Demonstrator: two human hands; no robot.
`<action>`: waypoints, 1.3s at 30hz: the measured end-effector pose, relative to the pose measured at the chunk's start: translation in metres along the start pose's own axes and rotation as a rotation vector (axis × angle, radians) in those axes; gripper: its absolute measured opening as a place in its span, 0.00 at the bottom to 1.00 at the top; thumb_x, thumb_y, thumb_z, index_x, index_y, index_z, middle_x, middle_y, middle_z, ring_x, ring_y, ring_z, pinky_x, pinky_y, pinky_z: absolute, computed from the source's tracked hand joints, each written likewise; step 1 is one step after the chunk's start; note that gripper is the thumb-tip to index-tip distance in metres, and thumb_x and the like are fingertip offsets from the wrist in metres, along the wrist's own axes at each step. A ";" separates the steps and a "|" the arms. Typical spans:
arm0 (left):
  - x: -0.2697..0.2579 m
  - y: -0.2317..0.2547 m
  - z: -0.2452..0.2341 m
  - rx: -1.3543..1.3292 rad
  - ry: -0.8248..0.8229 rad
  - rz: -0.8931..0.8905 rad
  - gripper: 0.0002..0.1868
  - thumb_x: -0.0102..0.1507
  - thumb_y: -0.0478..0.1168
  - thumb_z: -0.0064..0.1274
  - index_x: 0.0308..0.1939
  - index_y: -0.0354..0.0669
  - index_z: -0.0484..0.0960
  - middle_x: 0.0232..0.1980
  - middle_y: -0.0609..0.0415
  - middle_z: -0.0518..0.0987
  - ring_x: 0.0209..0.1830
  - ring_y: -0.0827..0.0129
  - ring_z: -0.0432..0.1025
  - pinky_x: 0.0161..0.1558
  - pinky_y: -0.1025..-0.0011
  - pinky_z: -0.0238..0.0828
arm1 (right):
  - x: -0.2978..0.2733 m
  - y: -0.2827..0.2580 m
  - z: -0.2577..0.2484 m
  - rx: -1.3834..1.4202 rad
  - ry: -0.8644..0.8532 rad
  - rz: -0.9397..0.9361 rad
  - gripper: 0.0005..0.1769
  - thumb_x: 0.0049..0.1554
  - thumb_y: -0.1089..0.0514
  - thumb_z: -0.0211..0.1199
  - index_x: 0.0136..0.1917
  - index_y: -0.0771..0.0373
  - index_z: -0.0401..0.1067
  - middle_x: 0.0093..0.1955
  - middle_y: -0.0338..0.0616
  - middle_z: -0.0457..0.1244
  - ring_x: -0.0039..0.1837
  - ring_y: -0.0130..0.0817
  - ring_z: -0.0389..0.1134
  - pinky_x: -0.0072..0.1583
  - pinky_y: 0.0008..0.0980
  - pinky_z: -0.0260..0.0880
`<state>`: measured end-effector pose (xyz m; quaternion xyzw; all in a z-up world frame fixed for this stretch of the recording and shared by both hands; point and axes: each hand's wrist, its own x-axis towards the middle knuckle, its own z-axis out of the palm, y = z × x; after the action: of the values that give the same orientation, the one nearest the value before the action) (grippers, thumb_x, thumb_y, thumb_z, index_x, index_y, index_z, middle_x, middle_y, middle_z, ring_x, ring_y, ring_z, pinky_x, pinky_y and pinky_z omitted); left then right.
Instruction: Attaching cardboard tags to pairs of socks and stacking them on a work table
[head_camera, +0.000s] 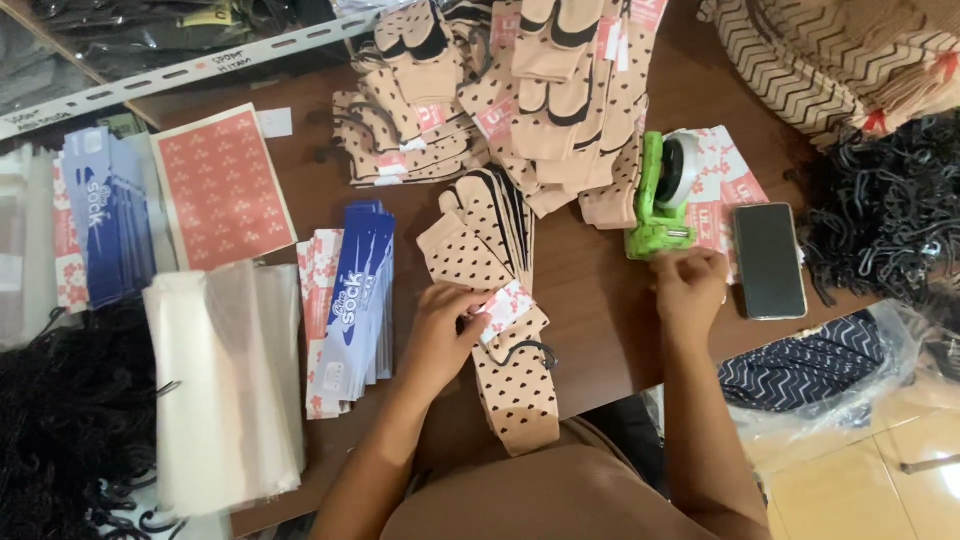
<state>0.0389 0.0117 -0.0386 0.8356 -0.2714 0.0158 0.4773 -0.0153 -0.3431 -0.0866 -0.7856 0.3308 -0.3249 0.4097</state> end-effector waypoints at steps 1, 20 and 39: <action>0.001 -0.002 0.001 -0.003 -0.004 0.003 0.17 0.56 0.36 0.65 0.50 0.50 0.87 0.37 0.53 0.81 0.55 0.56 0.73 0.62 0.59 0.64 | 0.009 0.031 0.002 -0.267 -0.087 -0.034 0.09 0.54 0.50 0.75 0.44 0.54 0.82 0.48 0.42 0.64 0.47 0.44 0.70 0.49 0.37 0.73; 0.003 0.012 -0.017 -0.326 0.044 -0.231 0.14 0.58 0.45 0.65 0.48 0.55 0.89 0.39 0.55 0.83 0.50 0.62 0.76 0.56 0.64 0.71 | -0.033 -0.168 0.044 -0.207 -0.976 -0.931 0.37 0.43 0.64 0.75 0.66 0.64 0.69 0.59 0.62 0.65 0.64 0.65 0.66 0.64 0.57 0.66; -0.029 0.054 0.028 0.393 -0.015 0.277 0.38 0.67 0.62 0.39 0.69 0.35 0.72 0.78 0.39 0.63 0.80 0.48 0.53 0.76 0.43 0.41 | 0.008 -0.174 0.195 -0.384 -0.765 -1.204 0.14 0.58 0.63 0.59 0.58 0.64 0.74 0.58 0.51 0.63 0.62 0.53 0.64 0.63 0.54 0.64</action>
<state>-0.0182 -0.0192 -0.0192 0.8673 -0.3787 0.1277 0.2968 0.1852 -0.1881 -0.0234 -0.9474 -0.2725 -0.1334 0.1023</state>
